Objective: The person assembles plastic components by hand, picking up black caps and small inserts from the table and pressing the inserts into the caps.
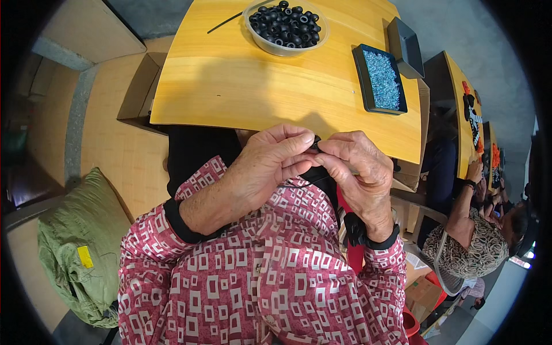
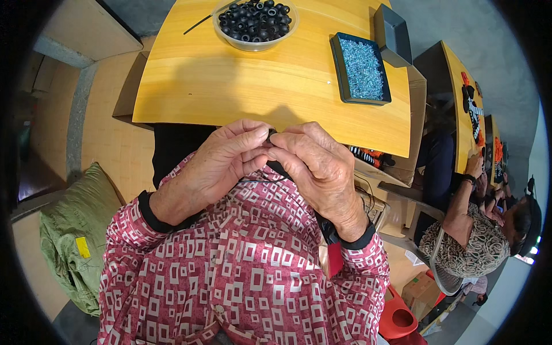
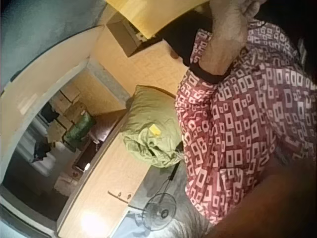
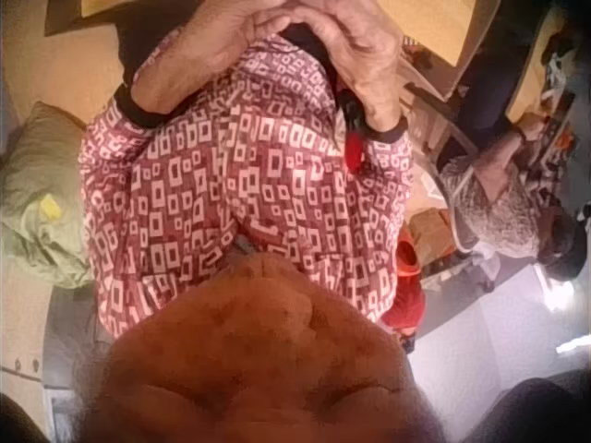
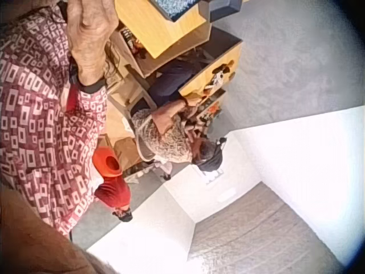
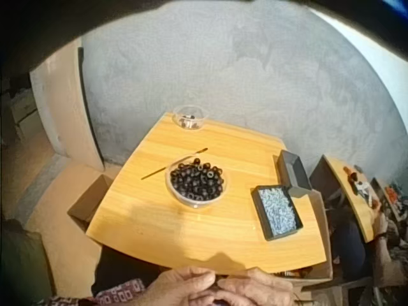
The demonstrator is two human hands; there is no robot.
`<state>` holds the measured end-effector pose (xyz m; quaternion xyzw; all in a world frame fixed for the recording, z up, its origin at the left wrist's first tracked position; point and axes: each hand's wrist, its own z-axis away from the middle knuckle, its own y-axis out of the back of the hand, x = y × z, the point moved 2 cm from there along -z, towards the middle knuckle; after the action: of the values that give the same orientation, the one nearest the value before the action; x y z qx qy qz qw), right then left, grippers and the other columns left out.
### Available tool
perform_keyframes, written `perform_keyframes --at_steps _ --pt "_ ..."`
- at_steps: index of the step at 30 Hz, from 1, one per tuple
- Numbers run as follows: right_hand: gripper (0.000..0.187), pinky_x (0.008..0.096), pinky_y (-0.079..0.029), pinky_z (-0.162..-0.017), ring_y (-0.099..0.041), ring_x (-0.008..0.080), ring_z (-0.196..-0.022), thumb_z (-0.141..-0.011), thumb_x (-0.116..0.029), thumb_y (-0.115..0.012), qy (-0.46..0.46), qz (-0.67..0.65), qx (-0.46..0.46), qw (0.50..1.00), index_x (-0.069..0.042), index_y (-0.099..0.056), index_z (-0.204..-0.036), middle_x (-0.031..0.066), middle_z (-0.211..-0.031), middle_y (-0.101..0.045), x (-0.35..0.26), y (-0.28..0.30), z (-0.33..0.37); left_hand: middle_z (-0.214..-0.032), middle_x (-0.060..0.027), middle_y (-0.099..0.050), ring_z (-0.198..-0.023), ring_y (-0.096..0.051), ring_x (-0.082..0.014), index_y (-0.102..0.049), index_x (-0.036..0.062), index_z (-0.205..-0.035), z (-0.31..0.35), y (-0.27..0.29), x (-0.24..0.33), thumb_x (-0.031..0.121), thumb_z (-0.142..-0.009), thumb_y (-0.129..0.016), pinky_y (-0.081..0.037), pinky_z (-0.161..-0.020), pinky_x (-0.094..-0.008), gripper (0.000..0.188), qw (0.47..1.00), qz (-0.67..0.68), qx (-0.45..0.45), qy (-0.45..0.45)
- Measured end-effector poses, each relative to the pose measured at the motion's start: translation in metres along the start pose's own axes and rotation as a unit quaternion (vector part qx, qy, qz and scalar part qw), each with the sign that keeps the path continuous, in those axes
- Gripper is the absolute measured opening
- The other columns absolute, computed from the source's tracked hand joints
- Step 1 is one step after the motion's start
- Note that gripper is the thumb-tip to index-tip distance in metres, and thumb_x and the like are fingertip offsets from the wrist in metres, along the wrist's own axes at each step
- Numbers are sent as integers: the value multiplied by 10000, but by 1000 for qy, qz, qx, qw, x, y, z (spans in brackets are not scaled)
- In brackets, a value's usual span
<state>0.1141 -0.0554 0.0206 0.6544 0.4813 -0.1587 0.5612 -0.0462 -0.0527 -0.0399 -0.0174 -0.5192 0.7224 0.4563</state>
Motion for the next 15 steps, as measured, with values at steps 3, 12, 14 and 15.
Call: perform_keyframes --at_steps 3,12,14,15 --pt "171 268 -498 -655 -627 188 -739 -754 -27 -736 -24 -27 -5 999 -5 -671 -911 89 -833 -640 2 1 2 -909 -44 -629 -815 -645 -93 -591 28 -1003 1 -1 0 211 -918 -618 -544 -710 -164 204 1000 -5 -3 2" --pt "129 250 -483 -663 -618 140 -747 -753 15 -727 -88 -133 11 987 24 -670 -868 79 -828 -652 18 -5 8 -875 -26 -644 -800 -657 -91 -611 53 -988 -3 8 0 189 -926 -603 -550 -683 -172 150 1000 -7 -9 9" --pt "128 249 -482 -662 -618 140 -745 -752 13 -728 -75 -134 13 988 23 -670 -865 80 -823 -651 18 -8 6 -870 -25 -642 -790 -655 -89 -612 53 -981 -3 9 0 191 -923 -608 -549 -678 -170 149 1000 -2 -1 9" --pt "126 248 -480 -658 -614 137 -738 -751 14 -729 -68 -133 12 989 23 -669 -862 77 -818 -650 16 -10 5 -870 -25 -642 -790 -655 -89 -612 53 -981 -3 10 0 191 -923 -608 -549 -678 -170 149 1000 -2 0 9"
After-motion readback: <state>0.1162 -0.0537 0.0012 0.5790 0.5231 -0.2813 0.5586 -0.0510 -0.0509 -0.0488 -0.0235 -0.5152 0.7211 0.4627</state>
